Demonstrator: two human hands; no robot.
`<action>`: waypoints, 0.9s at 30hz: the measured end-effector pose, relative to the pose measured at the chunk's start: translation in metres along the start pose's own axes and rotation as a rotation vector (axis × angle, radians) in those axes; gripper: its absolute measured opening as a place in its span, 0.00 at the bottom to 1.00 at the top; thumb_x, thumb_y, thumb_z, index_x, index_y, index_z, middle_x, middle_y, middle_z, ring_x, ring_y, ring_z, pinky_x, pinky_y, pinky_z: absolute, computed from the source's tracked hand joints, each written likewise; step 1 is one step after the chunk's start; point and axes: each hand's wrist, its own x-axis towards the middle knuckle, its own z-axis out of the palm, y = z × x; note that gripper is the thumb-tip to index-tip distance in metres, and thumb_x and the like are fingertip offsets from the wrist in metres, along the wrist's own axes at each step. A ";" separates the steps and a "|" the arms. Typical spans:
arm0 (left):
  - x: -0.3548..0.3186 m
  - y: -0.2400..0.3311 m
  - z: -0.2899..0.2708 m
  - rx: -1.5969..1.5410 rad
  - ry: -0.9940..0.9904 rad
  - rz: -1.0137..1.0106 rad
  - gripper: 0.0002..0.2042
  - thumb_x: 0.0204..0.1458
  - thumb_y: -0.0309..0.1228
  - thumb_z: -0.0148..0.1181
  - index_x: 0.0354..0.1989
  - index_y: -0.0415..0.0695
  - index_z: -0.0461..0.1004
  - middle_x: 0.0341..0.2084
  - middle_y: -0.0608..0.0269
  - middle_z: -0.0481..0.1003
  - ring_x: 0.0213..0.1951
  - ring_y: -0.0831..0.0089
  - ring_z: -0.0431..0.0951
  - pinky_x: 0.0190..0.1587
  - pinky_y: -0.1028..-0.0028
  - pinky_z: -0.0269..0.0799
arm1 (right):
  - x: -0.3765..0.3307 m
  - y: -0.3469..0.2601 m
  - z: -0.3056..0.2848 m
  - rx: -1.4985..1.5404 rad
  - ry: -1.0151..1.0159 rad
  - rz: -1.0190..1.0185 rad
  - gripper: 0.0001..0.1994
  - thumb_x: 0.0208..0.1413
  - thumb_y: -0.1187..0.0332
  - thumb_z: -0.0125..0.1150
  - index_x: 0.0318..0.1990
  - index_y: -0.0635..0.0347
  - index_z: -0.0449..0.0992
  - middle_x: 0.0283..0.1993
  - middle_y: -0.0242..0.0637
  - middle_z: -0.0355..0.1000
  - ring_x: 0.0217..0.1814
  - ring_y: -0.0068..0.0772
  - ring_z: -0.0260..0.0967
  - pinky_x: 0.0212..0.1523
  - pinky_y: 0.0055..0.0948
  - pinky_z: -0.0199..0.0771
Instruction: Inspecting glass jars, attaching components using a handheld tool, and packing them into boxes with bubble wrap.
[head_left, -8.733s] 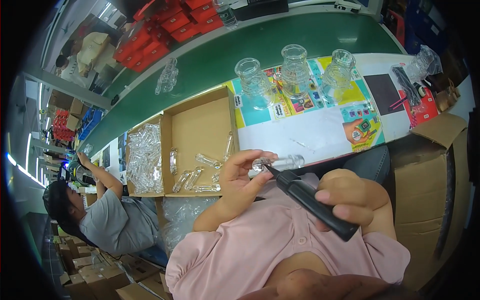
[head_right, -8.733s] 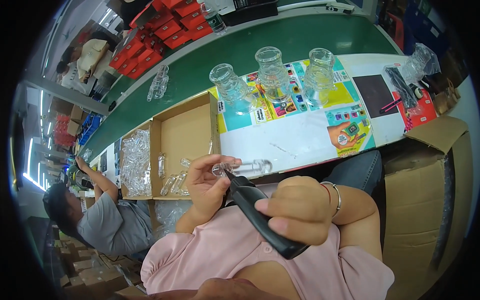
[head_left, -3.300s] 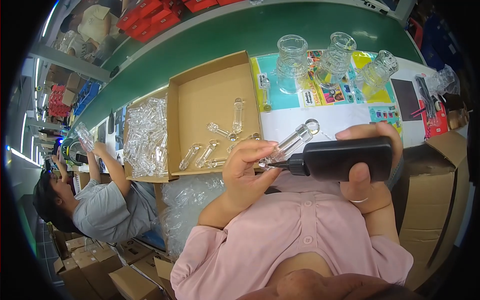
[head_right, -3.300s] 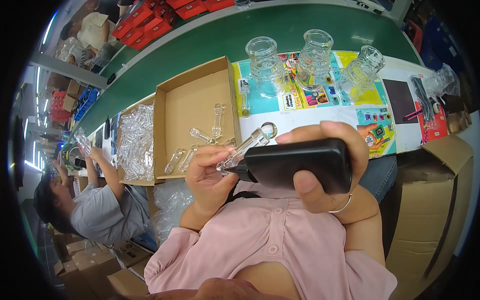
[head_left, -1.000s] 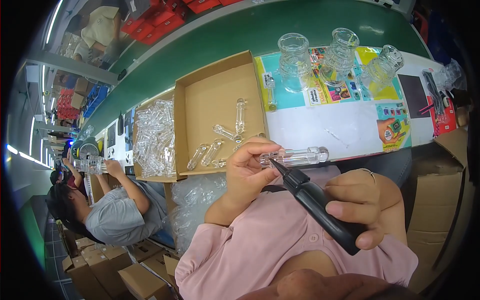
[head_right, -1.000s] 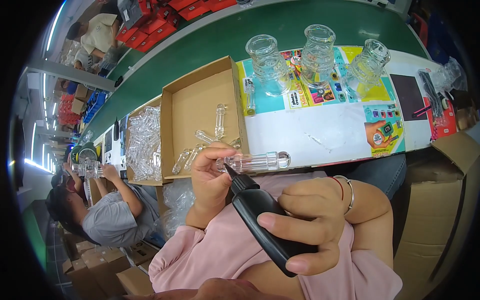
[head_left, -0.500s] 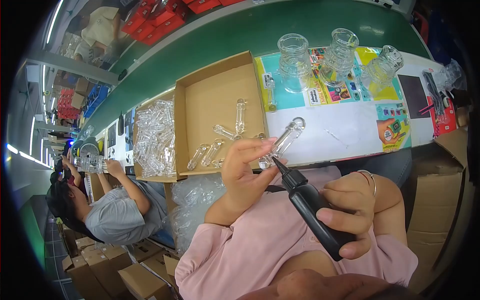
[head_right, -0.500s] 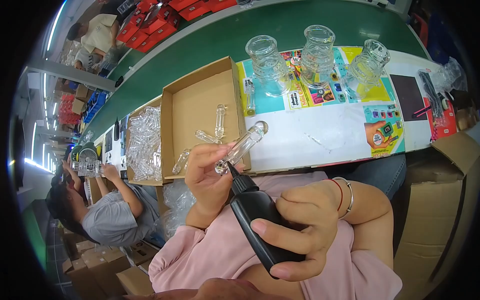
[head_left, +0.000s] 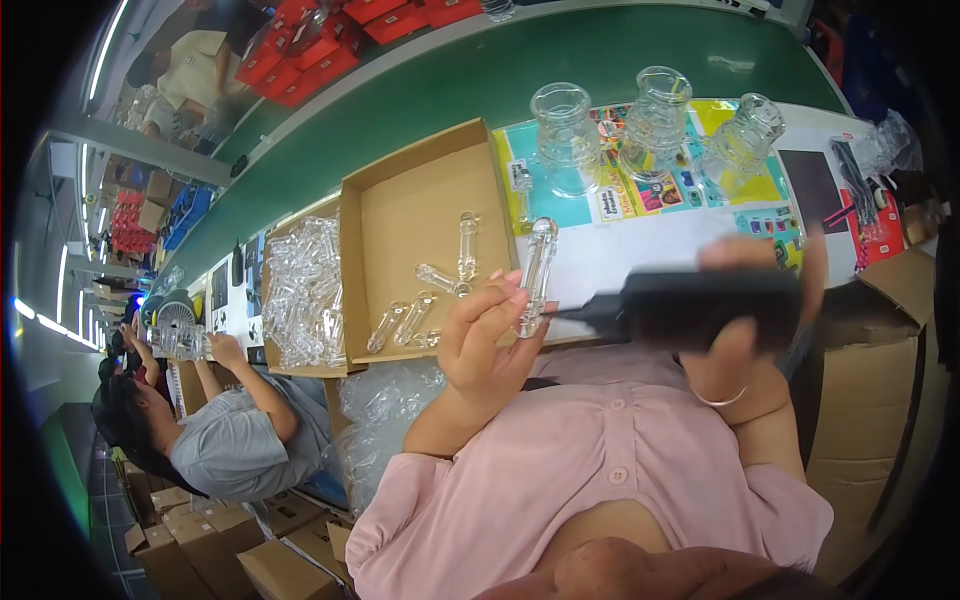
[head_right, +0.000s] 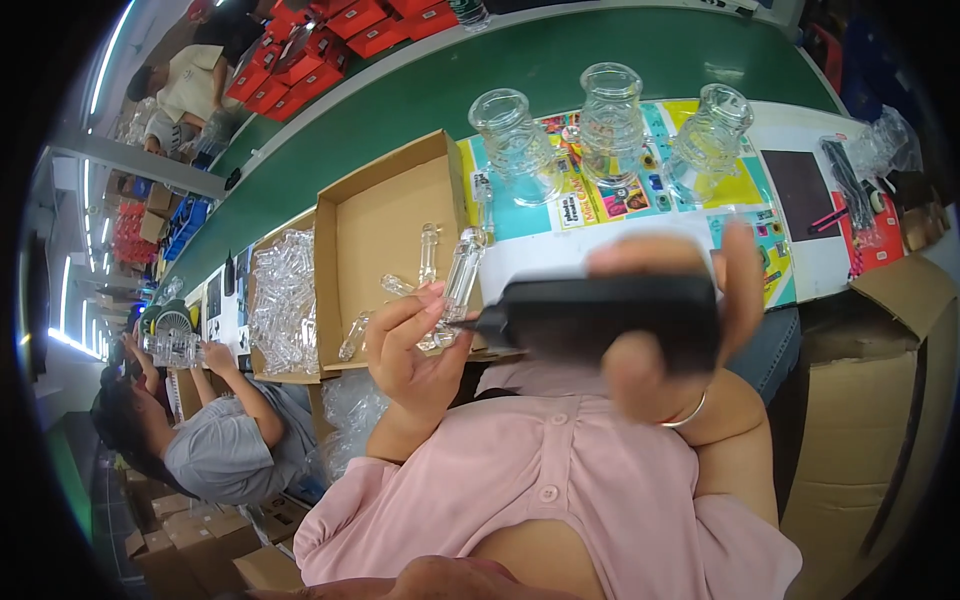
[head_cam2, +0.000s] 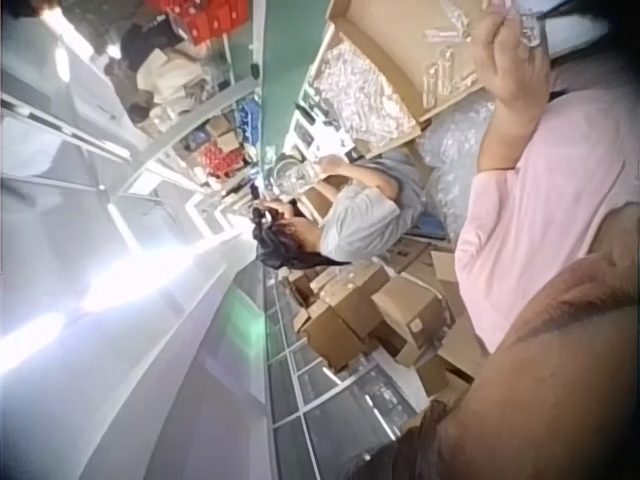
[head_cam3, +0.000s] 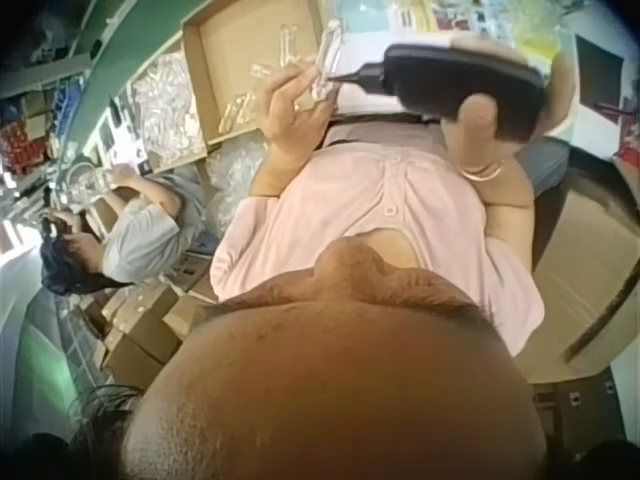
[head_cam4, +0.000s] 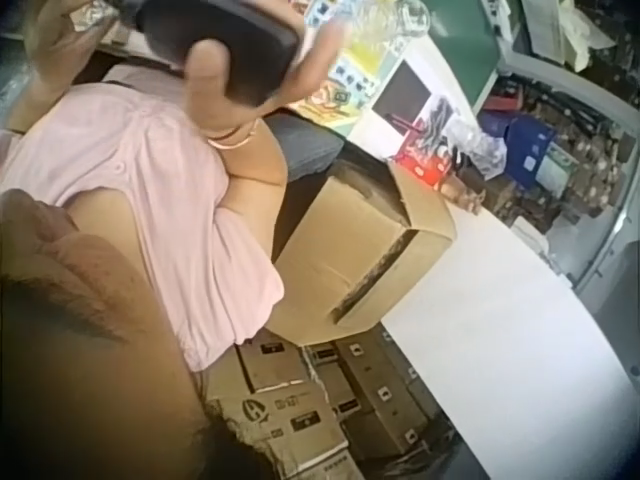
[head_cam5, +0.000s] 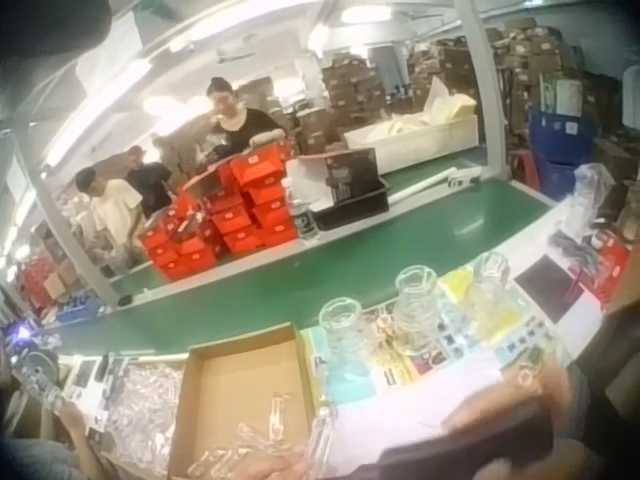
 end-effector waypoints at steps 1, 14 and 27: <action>0.000 -0.001 0.004 -0.004 0.007 -0.018 0.19 0.33 0.16 0.66 0.37 0.40 0.70 0.35 0.56 0.68 0.37 0.64 0.75 0.41 0.70 0.73 | 0.004 -0.001 0.008 0.166 0.221 0.221 0.32 0.55 0.50 0.48 0.61 0.57 0.48 0.41 0.44 0.67 0.39 0.32 0.68 0.35 0.30 0.72; -0.012 -0.012 0.023 -1.003 0.057 -0.880 0.21 0.42 0.15 0.57 0.47 0.38 0.60 0.37 0.56 0.70 0.42 0.66 0.73 0.50 0.68 0.66 | 0.045 0.161 -0.161 0.089 0.902 0.167 0.11 0.50 0.69 0.59 0.35 0.64 0.64 0.32 0.39 0.64 0.37 0.27 0.65 0.40 0.23 0.68; 0.018 0.001 0.058 -1.410 -0.125 -1.271 0.27 0.46 0.26 0.59 0.55 0.41 0.56 0.38 0.60 0.70 0.39 0.69 0.74 0.49 0.68 0.68 | 0.051 0.224 -0.208 -1.353 0.437 0.026 0.17 0.42 0.66 0.64 0.40 0.58 0.69 0.48 0.45 0.62 0.53 0.46 0.58 0.53 0.45 0.55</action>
